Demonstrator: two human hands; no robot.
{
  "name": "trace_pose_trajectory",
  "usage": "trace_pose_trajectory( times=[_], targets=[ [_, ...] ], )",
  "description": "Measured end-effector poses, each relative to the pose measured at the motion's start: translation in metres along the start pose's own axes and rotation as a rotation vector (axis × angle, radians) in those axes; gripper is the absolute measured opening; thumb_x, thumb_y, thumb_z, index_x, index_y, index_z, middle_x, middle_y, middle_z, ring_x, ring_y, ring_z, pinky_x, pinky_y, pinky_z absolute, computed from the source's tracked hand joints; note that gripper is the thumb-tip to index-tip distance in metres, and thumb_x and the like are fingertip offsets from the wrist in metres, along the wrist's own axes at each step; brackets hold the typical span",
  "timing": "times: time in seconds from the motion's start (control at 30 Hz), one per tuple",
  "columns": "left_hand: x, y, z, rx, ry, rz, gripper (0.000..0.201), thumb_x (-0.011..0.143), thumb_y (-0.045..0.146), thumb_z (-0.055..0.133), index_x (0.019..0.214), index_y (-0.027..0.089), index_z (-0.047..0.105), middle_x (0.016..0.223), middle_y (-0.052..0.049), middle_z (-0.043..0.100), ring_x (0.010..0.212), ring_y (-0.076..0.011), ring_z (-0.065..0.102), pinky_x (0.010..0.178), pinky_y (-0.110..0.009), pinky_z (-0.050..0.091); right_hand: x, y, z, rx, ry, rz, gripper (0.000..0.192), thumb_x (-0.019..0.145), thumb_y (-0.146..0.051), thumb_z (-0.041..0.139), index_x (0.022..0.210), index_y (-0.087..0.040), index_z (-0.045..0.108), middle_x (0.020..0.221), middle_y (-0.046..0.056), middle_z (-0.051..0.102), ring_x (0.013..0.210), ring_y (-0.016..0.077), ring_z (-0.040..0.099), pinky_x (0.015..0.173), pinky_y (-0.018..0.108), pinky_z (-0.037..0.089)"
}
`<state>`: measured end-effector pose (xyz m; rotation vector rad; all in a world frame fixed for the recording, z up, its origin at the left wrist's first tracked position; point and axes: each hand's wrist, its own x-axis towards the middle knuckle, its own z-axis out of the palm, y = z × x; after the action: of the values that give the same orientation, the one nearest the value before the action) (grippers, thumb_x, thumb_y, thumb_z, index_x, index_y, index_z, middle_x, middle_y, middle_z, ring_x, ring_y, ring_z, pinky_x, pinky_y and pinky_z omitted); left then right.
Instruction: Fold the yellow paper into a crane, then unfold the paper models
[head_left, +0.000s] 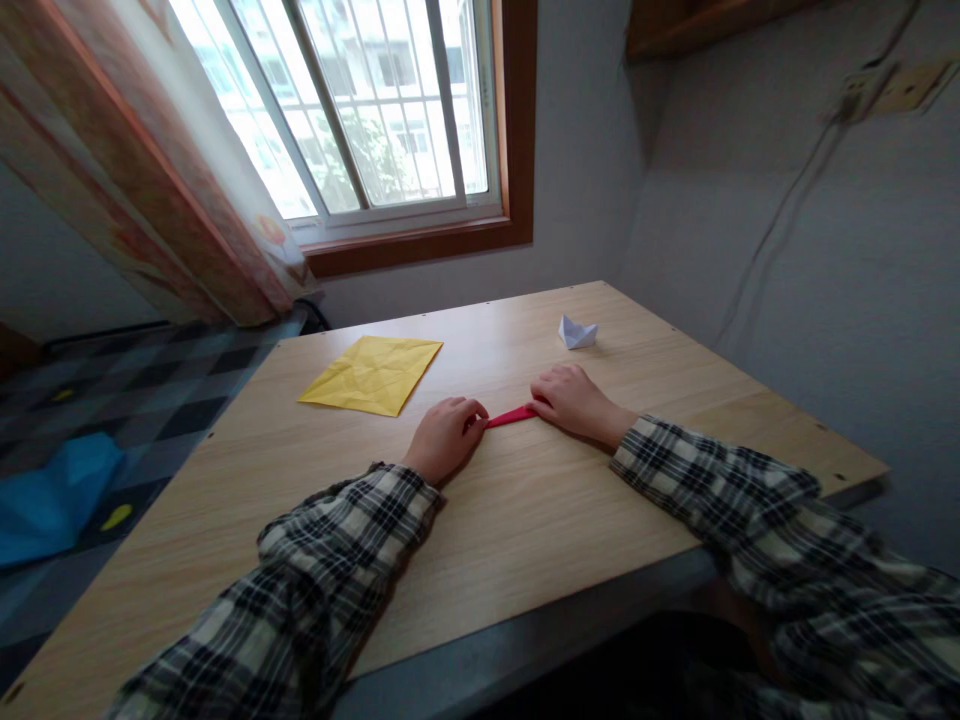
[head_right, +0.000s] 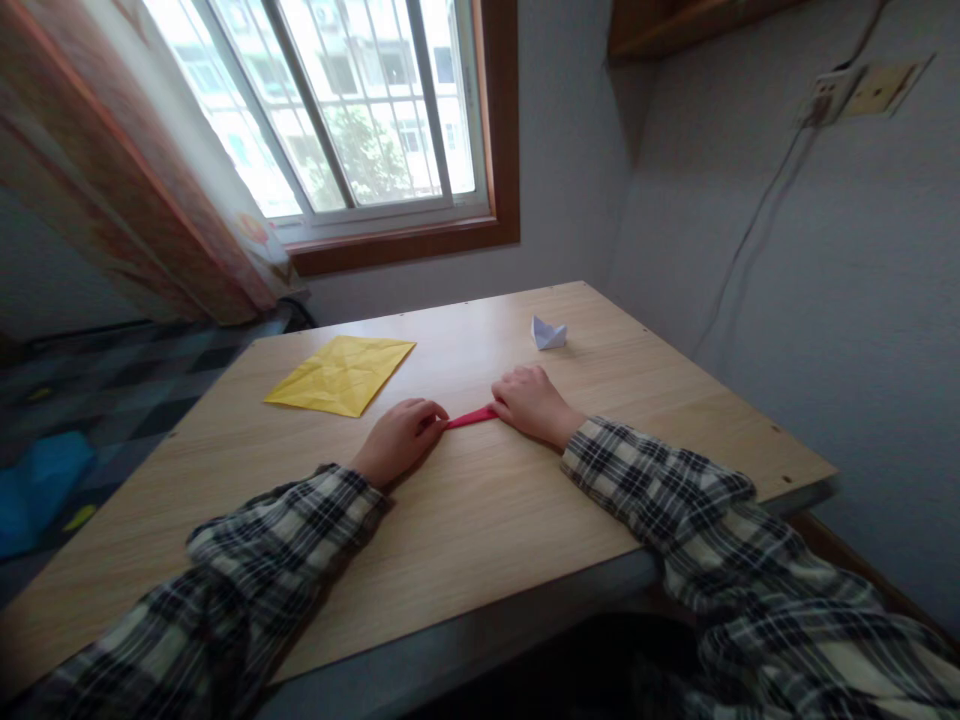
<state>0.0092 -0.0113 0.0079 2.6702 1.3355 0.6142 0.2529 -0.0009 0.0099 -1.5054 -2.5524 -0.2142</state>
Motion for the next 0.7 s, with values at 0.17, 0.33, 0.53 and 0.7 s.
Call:
trace_pose_trajectory(
  times=[0.17, 0.33, 0.53, 0.7],
  targets=[
    [-0.001, 0.005, -0.002, 0.074, -0.052, 0.080, 0.028, 0.096, 0.016, 0.048, 0.117, 0.020, 0.066, 0.100, -0.007, 0.068, 0.094, -0.0236, 0.060, 0.087, -0.039, 0.049, 0.001, -0.001, 0.004, -0.022, 0.024, 0.028, 0.027, 0.100, -0.037, 0.053, 0.096, -0.015, 0.069, 0.105, 0.012, 0.072, 0.103, 0.0274, 0.059, 0.088, 0.038, 0.031],
    [-0.003, 0.006, -0.001, 0.178, -0.102, 0.174, 0.039, 0.097, 0.015, 0.050, 0.131, 0.028, 0.065, 0.094, -0.007, 0.062, 0.087, -0.0224, 0.054, 0.082, -0.037, 0.047, 0.000, -0.001, 0.008, -0.047, 0.057, 0.075, 0.028, 0.101, -0.037, 0.051, 0.101, -0.015, 0.068, 0.108, 0.014, 0.071, 0.106, 0.0301, 0.058, 0.096, 0.045, 0.028],
    [-0.003, 0.004, -0.002, 0.188, -0.108, 0.190, 0.039, 0.096, 0.015, 0.052, 0.129, 0.028, 0.067, 0.094, -0.007, 0.060, 0.086, -0.0216, 0.052, 0.082, -0.037, 0.046, 0.001, 0.005, 0.011, -0.057, 0.066, 0.094, 0.029, 0.101, -0.038, 0.051, 0.102, -0.015, 0.068, 0.109, 0.015, 0.071, 0.108, 0.0306, 0.057, 0.103, 0.049, 0.024],
    [-0.003, 0.006, -0.002, 0.196, -0.109, 0.181, 0.040, 0.096, 0.014, 0.051, 0.130, 0.028, 0.067, 0.094, -0.007, 0.060, 0.085, -0.0216, 0.052, 0.082, -0.037, 0.046, 0.003, 0.013, 0.011, -0.057, 0.065, 0.114, 0.030, 0.100, -0.040, 0.052, 0.100, -0.015, 0.070, 0.107, 0.015, 0.071, 0.106, 0.0303, 0.057, 0.100, 0.046, 0.026]
  ],
)
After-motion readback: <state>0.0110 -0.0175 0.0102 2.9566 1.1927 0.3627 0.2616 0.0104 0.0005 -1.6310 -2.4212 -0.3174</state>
